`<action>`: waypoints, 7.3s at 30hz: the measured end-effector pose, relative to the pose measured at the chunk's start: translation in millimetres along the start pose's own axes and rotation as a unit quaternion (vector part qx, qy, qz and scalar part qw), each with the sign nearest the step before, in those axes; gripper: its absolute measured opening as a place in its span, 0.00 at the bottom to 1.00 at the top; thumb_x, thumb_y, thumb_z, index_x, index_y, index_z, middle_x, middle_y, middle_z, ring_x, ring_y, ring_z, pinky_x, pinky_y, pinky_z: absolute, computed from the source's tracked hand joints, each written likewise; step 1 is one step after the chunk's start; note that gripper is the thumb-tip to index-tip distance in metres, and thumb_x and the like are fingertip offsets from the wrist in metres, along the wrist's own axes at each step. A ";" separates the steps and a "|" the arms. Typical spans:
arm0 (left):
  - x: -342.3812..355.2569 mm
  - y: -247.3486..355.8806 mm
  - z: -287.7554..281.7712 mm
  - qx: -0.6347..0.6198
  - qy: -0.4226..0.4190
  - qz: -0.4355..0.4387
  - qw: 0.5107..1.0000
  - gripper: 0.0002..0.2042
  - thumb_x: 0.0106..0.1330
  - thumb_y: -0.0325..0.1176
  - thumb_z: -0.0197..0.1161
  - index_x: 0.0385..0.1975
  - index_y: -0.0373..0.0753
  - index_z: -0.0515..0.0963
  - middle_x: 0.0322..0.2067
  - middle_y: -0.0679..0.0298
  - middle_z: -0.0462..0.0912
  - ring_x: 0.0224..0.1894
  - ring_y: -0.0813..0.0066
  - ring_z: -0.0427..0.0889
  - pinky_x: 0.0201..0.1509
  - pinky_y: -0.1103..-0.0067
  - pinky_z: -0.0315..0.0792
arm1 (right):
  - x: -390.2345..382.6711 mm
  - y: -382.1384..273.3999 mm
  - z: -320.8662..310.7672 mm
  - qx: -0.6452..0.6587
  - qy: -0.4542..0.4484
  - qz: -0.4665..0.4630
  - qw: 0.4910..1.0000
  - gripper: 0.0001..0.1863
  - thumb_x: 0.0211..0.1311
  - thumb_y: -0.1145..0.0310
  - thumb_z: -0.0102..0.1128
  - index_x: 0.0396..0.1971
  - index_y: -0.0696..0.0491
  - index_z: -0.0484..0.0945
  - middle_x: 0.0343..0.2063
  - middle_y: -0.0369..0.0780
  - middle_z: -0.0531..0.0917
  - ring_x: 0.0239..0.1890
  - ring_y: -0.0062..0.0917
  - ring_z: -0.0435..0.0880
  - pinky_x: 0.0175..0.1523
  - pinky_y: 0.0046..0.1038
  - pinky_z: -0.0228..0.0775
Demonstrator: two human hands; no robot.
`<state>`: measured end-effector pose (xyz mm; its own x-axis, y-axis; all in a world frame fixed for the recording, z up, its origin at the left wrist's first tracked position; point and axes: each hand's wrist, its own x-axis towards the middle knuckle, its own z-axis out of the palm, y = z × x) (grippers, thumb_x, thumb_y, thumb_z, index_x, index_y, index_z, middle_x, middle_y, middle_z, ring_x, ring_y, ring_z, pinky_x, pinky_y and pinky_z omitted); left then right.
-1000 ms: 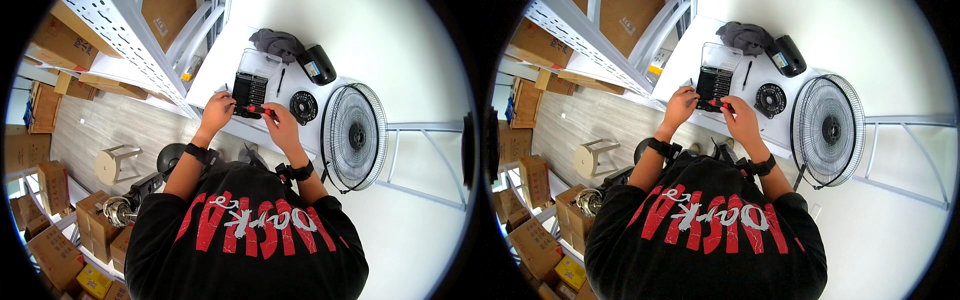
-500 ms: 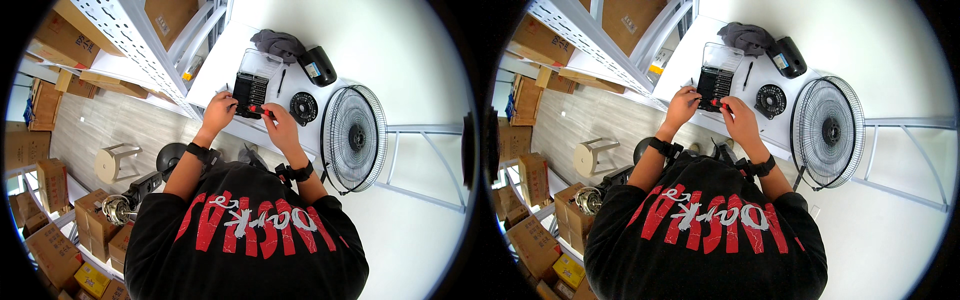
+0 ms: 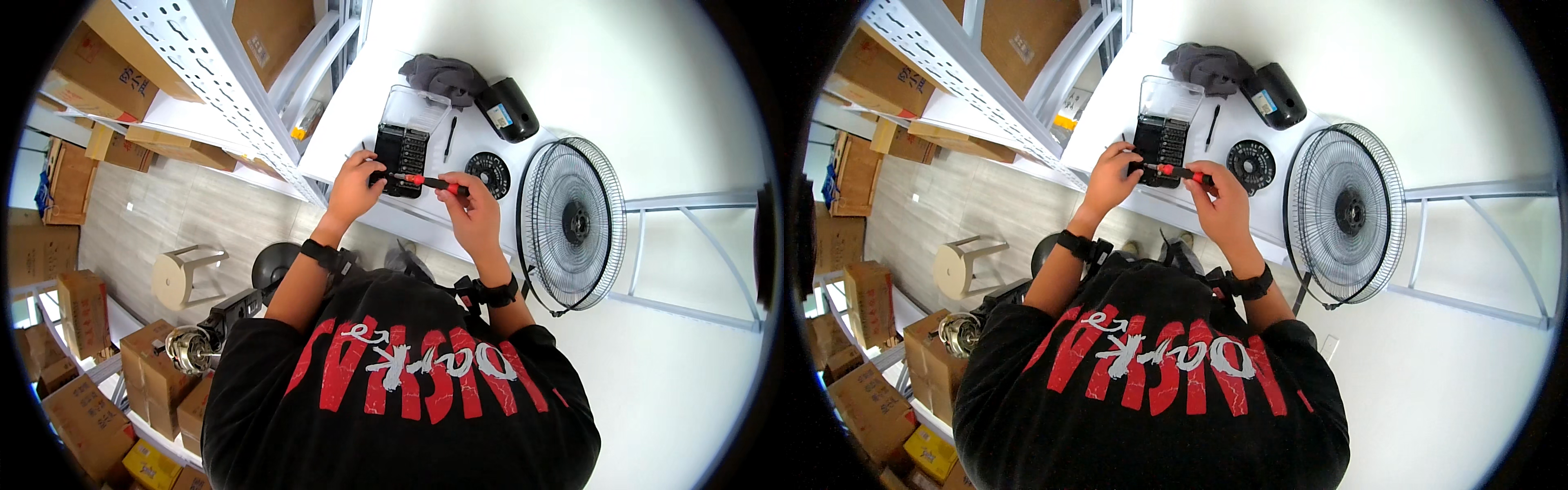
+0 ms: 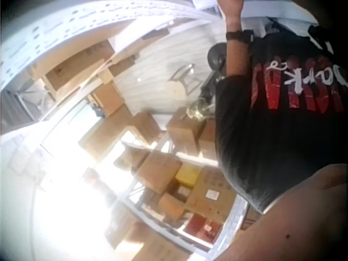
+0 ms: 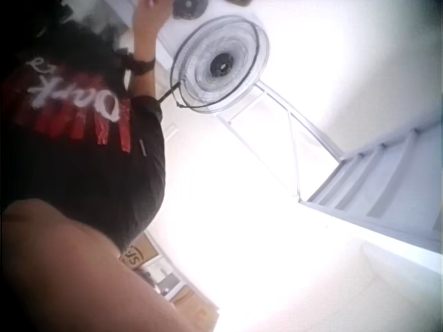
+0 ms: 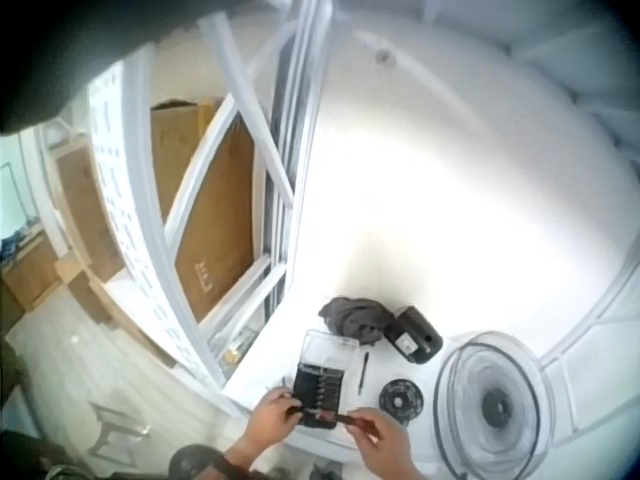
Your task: The person uses a screwdriver to adjust and tighten screws on a mechanical device mounted on a stand. They repeatedly rotate the device, access different screw locations, and make precise adjustments throughout the clip.
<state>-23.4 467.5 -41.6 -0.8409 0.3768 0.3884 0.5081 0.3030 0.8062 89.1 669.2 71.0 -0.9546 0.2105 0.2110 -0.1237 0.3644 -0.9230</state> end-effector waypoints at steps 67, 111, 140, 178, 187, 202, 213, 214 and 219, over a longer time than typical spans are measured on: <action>-647.7 181.4 -438.2 -0.176 0.367 -0.210 0.889 0.24 0.81 0.41 0.43 0.35 0.32 0.84 0.37 0.61 0.87 0.38 0.74 0.82 0.46 0.77 0.73 | -370.3 -228.4 282.0 0.164 -0.418 0.031 0.893 0.10 0.68 0.76 0.59 0.47 0.59 0.79 0.29 0.37 0.83 0.26 0.17 0.76 0.34 0.20 0.69; -309.2 -97.6 -486.4 -0.279 -0.497 -0.133 0.811 0.16 0.69 0.31 0.64 0.53 0.31 0.75 0.41 0.60 0.85 0.42 0.75 0.82 0.48 0.78 0.75 | -337.8 -366.5 526.3 -0.008 0.435 0.028 0.900 0.07 0.73 0.71 0.58 0.43 0.58 0.78 0.25 0.33 0.78 0.26 0.14 0.75 0.31 0.17 0.67; -288.0 -71.1 -483.2 -0.312 -0.582 -0.296 0.690 0.11 0.71 0.30 0.61 0.48 0.32 0.73 0.41 0.57 0.85 0.44 0.73 0.86 0.45 0.80 0.77 | -348.2 -325.3 543.2 -0.193 0.320 0.092 0.923 0.09 0.63 0.70 0.66 0.40 0.57 0.82 0.32 0.40 0.86 0.29 0.22 0.81 0.36 0.23 0.73; -273.9 -70.3 -480.0 -0.300 -0.630 -0.317 0.642 0.11 0.71 0.32 0.62 0.48 0.36 0.71 0.43 0.55 0.86 0.47 0.69 0.86 0.50 0.77 0.77 | -333.9 -330.1 563.5 -0.297 0.322 0.086 0.895 0.10 0.63 0.68 0.68 0.40 0.57 0.80 0.28 0.40 0.84 0.23 0.23 0.78 0.31 0.24 0.71; -275.4 -68.4 -482.3 -0.309 -0.619 -0.321 0.646 0.12 0.71 0.31 0.62 0.48 0.35 0.71 0.43 0.55 0.86 0.46 0.69 0.86 0.49 0.77 0.78 | -327.3 -334.1 567.2 -0.306 0.306 0.089 0.897 0.10 0.63 0.68 0.68 0.40 0.56 0.81 0.28 0.41 0.84 0.24 0.26 0.81 0.31 0.25 0.74; -271.9 -70.0 -483.4 -0.312 -0.620 -0.312 0.648 0.12 0.68 0.32 0.66 0.44 0.35 0.73 0.41 0.57 0.86 0.43 0.70 0.87 0.45 0.79 0.79 | -292.7 -363.8 557.3 -0.311 0.169 0.214 0.910 0.13 0.63 0.63 0.69 0.40 0.55 0.80 0.28 0.43 0.82 0.24 0.32 0.81 0.31 0.28 0.73; -268.6 -79.5 -484.0 -0.331 -0.624 -0.299 0.642 0.12 0.67 0.28 0.64 0.47 0.33 0.73 0.42 0.57 0.86 0.45 0.69 0.87 0.49 0.77 0.80 | -292.7 -374.0 555.1 -0.289 0.161 0.243 0.912 0.10 0.61 0.66 0.70 0.34 0.55 0.80 0.24 0.42 0.81 0.22 0.29 0.79 0.31 0.29 0.72; -267.5 -79.6 -484.9 -0.329 -0.623 -0.299 0.644 0.12 0.67 0.28 0.64 0.47 0.33 0.73 0.42 0.57 0.86 0.46 0.69 0.87 0.49 0.77 0.80 | -292.8 -375.8 554.2 -0.289 0.140 0.230 0.919 0.09 0.61 0.67 0.70 0.34 0.55 0.80 0.24 0.42 0.81 0.23 0.29 0.78 0.32 0.29 0.72; -264.5 -79.1 -486.9 -0.326 -0.622 -0.304 0.643 0.13 0.66 0.28 0.64 0.47 0.33 0.74 0.42 0.57 0.87 0.44 0.70 0.88 0.47 0.79 0.79 | -283.8 -377.9 562.7 -0.319 0.150 0.243 0.904 0.09 0.61 0.66 0.69 0.34 0.56 0.81 0.26 0.44 0.81 0.24 0.33 0.79 0.32 0.31 0.72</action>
<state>68.3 -82.3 9.2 0.1595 0.8941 -0.4186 -0.3724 0.4472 0.8133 254.2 -38.7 178.9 -0.7265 0.6872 -0.0029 0.5629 0.5926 -0.5762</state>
